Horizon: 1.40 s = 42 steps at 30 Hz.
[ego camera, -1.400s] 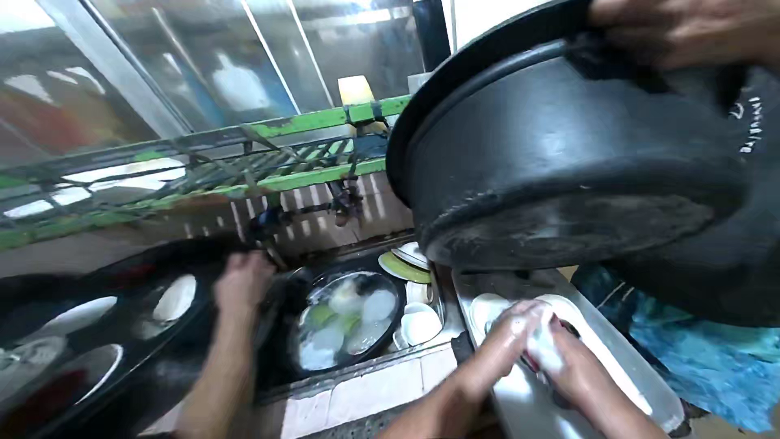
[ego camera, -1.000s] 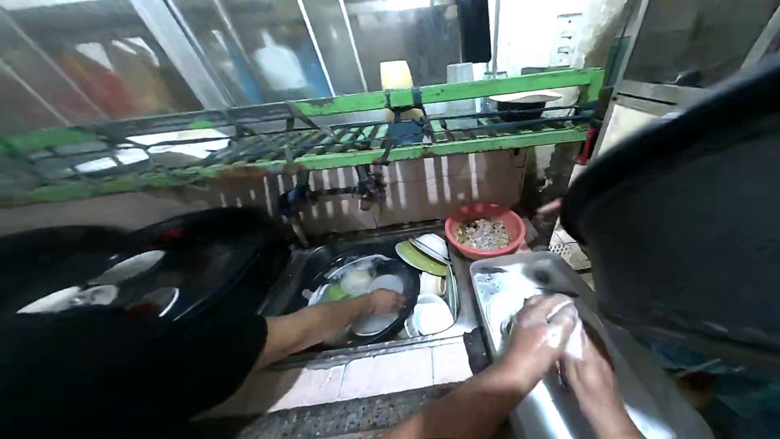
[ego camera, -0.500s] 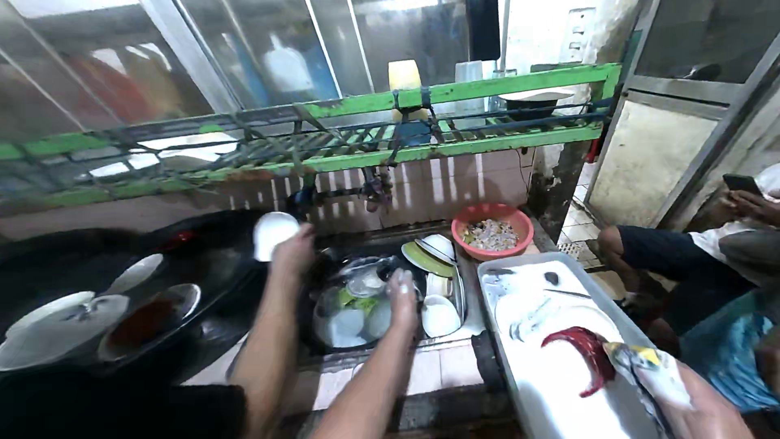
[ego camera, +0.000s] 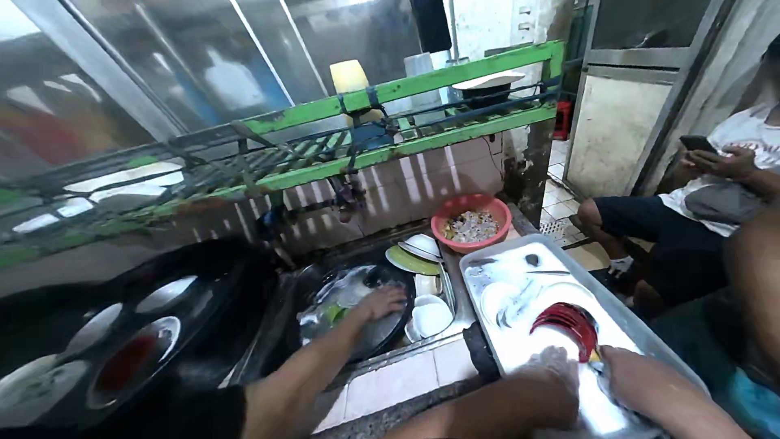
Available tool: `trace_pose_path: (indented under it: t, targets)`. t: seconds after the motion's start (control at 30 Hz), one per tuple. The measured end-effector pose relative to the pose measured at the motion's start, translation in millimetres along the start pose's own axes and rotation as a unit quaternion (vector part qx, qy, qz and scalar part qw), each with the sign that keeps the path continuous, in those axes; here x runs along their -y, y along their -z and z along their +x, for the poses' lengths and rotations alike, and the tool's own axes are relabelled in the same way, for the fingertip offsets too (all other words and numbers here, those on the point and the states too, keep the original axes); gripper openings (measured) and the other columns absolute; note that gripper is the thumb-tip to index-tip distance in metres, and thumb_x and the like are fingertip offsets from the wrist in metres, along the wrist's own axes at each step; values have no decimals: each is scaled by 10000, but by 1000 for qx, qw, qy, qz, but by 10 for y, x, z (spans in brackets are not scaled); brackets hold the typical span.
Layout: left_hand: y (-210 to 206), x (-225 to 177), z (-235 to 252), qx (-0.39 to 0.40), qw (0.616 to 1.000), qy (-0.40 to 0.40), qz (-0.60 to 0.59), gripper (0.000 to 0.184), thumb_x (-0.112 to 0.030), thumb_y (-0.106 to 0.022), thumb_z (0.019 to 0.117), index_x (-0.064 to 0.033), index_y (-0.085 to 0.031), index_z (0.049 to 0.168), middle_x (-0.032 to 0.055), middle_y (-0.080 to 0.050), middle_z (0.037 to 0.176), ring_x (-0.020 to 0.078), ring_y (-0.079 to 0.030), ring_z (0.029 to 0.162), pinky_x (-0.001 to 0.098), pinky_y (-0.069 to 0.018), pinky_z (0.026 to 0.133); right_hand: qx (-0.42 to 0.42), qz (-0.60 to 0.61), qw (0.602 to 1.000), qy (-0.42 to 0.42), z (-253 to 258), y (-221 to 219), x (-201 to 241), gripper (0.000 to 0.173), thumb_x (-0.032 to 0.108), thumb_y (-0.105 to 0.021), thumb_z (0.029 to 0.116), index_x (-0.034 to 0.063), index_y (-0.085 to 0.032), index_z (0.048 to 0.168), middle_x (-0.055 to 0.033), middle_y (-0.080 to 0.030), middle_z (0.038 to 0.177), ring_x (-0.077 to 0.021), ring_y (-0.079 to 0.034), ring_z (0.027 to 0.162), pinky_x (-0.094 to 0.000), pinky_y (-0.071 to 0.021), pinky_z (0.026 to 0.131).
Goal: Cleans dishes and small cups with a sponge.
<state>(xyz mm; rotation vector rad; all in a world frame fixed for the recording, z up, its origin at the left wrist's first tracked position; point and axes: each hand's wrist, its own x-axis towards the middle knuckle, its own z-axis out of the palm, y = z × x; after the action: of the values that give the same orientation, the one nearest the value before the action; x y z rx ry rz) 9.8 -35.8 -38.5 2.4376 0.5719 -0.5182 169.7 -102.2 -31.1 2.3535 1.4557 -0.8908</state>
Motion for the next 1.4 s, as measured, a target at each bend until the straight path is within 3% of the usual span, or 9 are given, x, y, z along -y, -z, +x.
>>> trace_pose_path:
  t: [0.13,0.27,0.5,0.77,0.87,1.0,1.13,1.3,1.4]
  targets:
    - [27,47,121,-20,995,92,25,485,-119,-462,1059,26,-426,1520,194,-341,1633,391,-245,1539,608,-317,1180,-103,151,982,37,-59,63,-130,499,316,-718,927,-21,-639,1287,-305,-663,1208,-484,-629,1164,-683,-470,982]
    - [12,2,217,-36,985,110,124,335,-109,-536,1011,63,-630,1282,247,-560,1418,441,-462,1367,653,-306,1132,-263,295,917,59,-184,20,-203,478,273,-730,923,-38,-640,1276,-297,-680,1163,-458,-653,1123,-660,-480,977]
    - [1,128,374,-205,974,-41,93,325,-108,-503,1012,22,-664,1262,199,-545,1471,386,-372,1475,568,-258,1227,-353,346,863,106,-181,-99,-229,499,310,-732,892,-60,-660,1218,-279,-699,1112,-426,-680,1066,-631,-507,947]
    - [162,81,243,-140,979,63,-133,444,-261,-562,1039,58,-580,1347,254,-599,1367,362,-558,1320,515,-422,1134,-333,398,850,86,-151,-58,-274,484,295,-720,912,-13,-652,1280,-249,-698,1164,-388,-671,1112,-619,-491,987]
    - [115,132,147,-234,883,54,-403,310,-203,-559,1020,57,-639,1167,186,-671,1095,252,-647,1015,422,-526,911,-327,420,843,77,-151,-24,-278,514,289,-728,905,-30,-637,1299,-266,-682,1201,-402,-650,1157,-615,-473,1019]
    - [126,51,-66,-316,737,28,-597,229,-134,-591,1005,17,-653,1165,118,-705,1043,183,-685,952,377,-579,862,-386,499,770,94,-321,-34,-70,506,234,-698,916,-60,-611,1318,-238,-686,1204,-308,-668,1126,-510,-522,998]
    - [222,-191,-346,-339,834,8,-434,407,-54,-636,931,81,-577,1311,191,-668,1208,203,-646,1123,372,-521,1008,-428,440,753,236,-489,-86,434,560,247,-740,856,-63,-625,1307,-214,-681,1257,-288,-658,1183,-479,-519,1040]
    - [123,-290,-474,-355,840,-78,-402,393,-84,-589,966,103,-607,1311,233,-658,1267,256,-621,1215,407,-471,1091,-183,578,789,96,-74,501,362,416,234,-655,992,1,-597,1332,-184,-665,1222,-256,-644,1125,-459,-530,972]
    - [187,-176,-503,-362,836,-52,-409,379,-66,-570,975,101,-599,1314,228,-660,1253,245,-627,1195,399,-481,1075,-237,502,823,121,-149,446,505,489,283,-689,970,-8,-602,1353,-218,-666,1258,-320,-637,1188,-525,-496,1034]
